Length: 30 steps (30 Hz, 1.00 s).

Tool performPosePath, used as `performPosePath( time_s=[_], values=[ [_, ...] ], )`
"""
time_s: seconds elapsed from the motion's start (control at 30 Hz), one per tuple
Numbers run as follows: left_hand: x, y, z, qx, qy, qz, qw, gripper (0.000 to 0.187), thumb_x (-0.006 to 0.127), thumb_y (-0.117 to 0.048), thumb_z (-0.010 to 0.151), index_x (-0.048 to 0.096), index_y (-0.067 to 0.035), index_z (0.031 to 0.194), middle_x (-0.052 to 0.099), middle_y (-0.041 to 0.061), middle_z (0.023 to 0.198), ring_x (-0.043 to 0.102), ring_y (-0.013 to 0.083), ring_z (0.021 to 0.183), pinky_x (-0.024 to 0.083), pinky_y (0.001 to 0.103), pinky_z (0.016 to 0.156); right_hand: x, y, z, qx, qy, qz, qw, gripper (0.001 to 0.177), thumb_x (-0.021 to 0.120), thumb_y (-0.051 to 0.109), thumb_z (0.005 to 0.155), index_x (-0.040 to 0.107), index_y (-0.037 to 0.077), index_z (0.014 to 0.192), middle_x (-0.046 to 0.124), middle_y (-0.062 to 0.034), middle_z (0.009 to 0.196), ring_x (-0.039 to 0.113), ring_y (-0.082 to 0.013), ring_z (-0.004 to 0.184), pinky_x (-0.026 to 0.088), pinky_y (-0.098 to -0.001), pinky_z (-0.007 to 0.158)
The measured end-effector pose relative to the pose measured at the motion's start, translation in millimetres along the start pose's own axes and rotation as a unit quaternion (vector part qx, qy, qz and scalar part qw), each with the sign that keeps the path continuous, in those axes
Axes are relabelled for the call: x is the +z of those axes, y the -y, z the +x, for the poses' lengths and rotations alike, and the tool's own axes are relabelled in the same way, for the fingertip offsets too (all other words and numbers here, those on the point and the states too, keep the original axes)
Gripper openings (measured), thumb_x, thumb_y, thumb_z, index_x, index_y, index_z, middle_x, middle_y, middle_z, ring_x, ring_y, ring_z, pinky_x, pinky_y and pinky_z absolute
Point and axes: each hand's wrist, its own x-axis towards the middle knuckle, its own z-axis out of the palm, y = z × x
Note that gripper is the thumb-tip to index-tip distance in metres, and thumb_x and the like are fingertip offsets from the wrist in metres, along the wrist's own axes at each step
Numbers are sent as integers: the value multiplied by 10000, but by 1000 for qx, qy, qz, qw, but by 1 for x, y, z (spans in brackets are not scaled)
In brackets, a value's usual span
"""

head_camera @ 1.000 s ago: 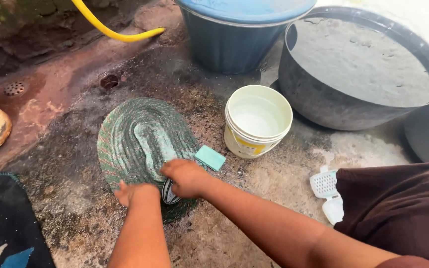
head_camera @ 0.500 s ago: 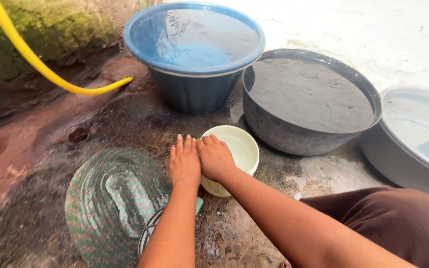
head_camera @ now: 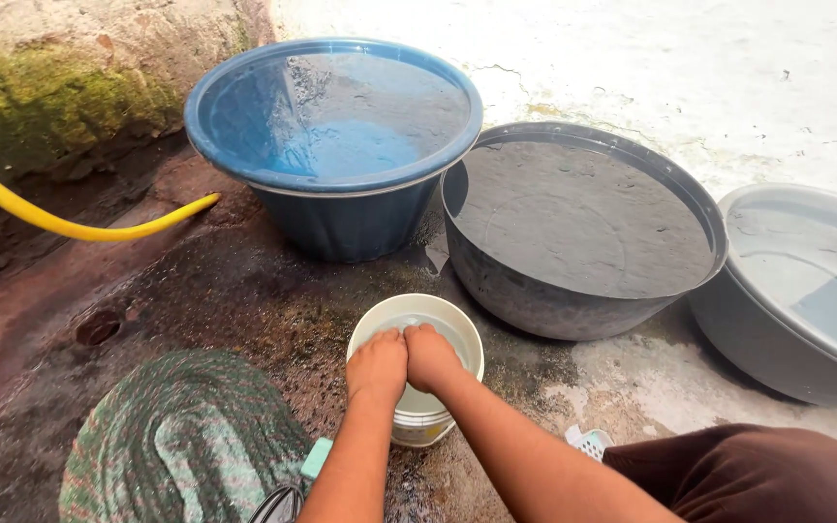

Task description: Washing and scrubbing a hat on the floor with soap and a brush.

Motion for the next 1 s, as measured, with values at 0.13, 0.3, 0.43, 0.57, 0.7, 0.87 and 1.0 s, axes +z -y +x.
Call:
performPosePath(
  time_s=[0.13, 0.3, 0.43, 0.57, 0.7, 0.87, 1.0],
  values=[
    [20, -1, 13, -60, 108, -13, 992, 410, 343, -306, 1101, 639, -108, 1306, 661, 143, 1347, 648, 312, 1230, 514, 438, 1044, 19, -20, 4, 55, -11, 41, 998, 383, 616, 188, 907, 591, 76, 1273, 575, -209, 1300, 594, -403, 1177, 488, -483, 990],
    [73, 12, 43, -53, 104, -112, 987, 326, 461, -211, 1005, 679, -151, 1240, 673, 152, 1273, 641, 358, 1167, 524, 483, 960, 58, -54, 36, 168, -58, 341, 923, 315, 637, 157, 906, 633, 8, 1183, 667, -197, 1183, 631, -337, 1111, 511, -453, 958],
    [120, 2, 56, -151, 32, -316, 936, 321, 492, -252, 1033, 726, -80, 1169, 726, 181, 1169, 675, 350, 1088, 523, 449, 934, 73, -52, 48, 298, -58, 621, 722, 207, 578, 116, 938, 682, -2, 1073, 721, -162, 1060, 673, -285, 957, 545, -446, 859],
    [111, -4, 53, -292, -56, -610, 735, 344, 487, -238, 1039, 732, -12, 1125, 751, 151, 1083, 699, 275, 955, 552, 400, 862, 68, -40, 45, 348, -23, 816, 461, 219, 491, 138, 954, 639, 11, 1056, 703, -181, 1039, 687, -309, 866, 574, -471, 803],
    [90, 0, 45, -231, -136, -816, 513, 339, 465, -187, 1028, 707, 44, 1081, 717, 138, 1087, 691, 212, 945, 566, 345, 866, 56, -27, 41, 230, 5, 913, 337, 205, 494, 125, 949, 620, -17, 1026, 686, -180, 1012, 689, -320, 882, 588, -457, 839],
    [80, 8, 45, -170, -166, -851, 468, 297, 494, -184, 1032, 691, 38, 1038, 692, 125, 1052, 664, 212, 960, 558, 340, 878, 56, -17, 42, 165, -1, 940, 298, 156, 539, 119, 952, 621, -10, 984, 673, -141, 941, 658, -286, 877, 570, -424, 856],
    [59, 9, 38, -138, -186, -863, 450, 292, 506, -205, 1049, 682, 28, 1032, 676, 101, 1035, 646, 186, 952, 550, 318, 879, 43, -2, 41, 124, 23, 946, 299, 133, 578, 116, 945, 621, -10, 928, 667, -133, 904, 648, -271, 849, 572, -407, 838]
  ],
)
